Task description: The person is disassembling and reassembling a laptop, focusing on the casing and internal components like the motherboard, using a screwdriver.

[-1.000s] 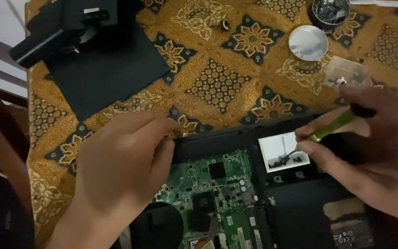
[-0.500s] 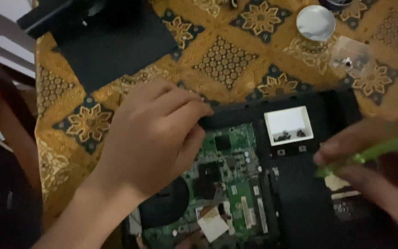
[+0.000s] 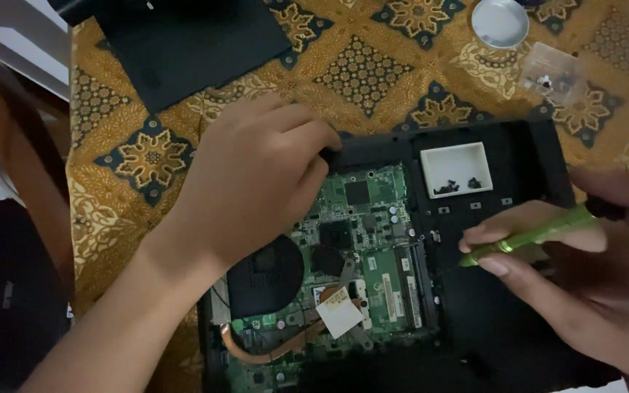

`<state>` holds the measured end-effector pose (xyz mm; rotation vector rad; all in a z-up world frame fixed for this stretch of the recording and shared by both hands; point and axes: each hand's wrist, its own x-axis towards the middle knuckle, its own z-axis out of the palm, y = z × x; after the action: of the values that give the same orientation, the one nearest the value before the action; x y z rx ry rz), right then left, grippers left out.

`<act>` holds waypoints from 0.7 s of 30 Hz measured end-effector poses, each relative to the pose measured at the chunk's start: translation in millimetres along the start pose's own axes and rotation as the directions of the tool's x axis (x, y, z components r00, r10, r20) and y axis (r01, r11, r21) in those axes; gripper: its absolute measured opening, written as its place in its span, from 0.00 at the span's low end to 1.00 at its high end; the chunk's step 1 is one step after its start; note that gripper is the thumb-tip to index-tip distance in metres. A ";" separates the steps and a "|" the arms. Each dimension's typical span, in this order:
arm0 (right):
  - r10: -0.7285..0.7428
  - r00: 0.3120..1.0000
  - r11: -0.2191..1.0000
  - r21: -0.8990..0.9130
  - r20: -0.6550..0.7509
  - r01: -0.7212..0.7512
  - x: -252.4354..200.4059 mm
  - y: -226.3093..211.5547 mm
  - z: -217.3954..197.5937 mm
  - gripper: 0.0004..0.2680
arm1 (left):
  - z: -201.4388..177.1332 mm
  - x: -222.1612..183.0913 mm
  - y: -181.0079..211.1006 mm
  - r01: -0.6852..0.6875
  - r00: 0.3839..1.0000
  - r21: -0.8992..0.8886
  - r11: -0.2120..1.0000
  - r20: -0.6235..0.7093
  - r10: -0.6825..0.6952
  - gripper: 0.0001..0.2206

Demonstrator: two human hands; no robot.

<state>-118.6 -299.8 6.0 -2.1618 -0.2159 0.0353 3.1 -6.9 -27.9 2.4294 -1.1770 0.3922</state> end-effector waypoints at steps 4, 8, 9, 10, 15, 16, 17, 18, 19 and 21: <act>-0.053 0.998 0.967 -0.247 0.027 0.058 0.6 2.3 3.6 0.16 | 1.3 -1.0 -1.4 -0.021 1.000 0.006 1.000 -0.016 0.021 0.04; -0.031 0.995 0.999 0.033 0.093 0.028 -10.2 22.9 -2.3 0.26 | 2.9 -0.7 -2.8 -0.021 0.999 0.004 1.000 -0.026 0.022 0.05; -0.030 0.995 0.999 0.031 0.093 0.027 -10.8 20.5 -1.2 0.26 | 2.7 -0.5 -2.7 -0.022 0.999 0.003 1.000 -0.027 0.022 0.05; 0.014 0.997 0.999 0.049 0.074 -0.018 -11.0 18.0 -0.3 0.25 | 2.4 -0.2 -2.8 -0.022 1.000 0.010 1.000 -0.023 0.022 0.05; 0.122 0.990 0.945 -0.315 0.076 -0.092 -8.4 19.5 -2.8 0.13 | 1.5 -0.4 -2.5 -0.029 0.999 0.005 1.000 -0.029 0.030 0.05; 0.145 0.987 0.896 -0.434 0.076 -0.098 -8.0 20.5 -3.7 0.10 | 1.9 -0.6 -2.4 -0.031 0.999 0.020 0.999 -0.033 0.032 0.05; 0.167 0.983 0.832 -0.546 0.074 -0.101 -7.6 21.5 -4.6 0.09 | 2.3 -0.6 -2.2 -0.033 0.999 0.035 0.999 -0.038 0.035 0.06; 0.167 0.983 0.832 -0.546 0.075 -0.099 -9.2 21.0 -0.7 0.09 | 2.0 -0.8 -2.1 -0.032 0.999 0.035 0.999 -0.038 0.033 0.06; 0.169 0.985 0.930 -0.336 0.033 -0.149 -10.8 20.4 3.1 0.14 | 1.7 -0.7 -2.0 -0.034 0.999 0.025 0.999 -0.041 0.035 0.05; 0.184 0.983 0.977 -0.107 -0.008 -0.184 -10.7 16.5 6.4 0.23 | 2.1 -0.6 -2.0 -0.038 0.998 0.013 0.999 -0.044 0.039 0.05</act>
<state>-127.4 -305.5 -11.8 -2.2830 -0.0178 0.1341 4.4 -6.5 -30.5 2.3988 -1.2075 0.4636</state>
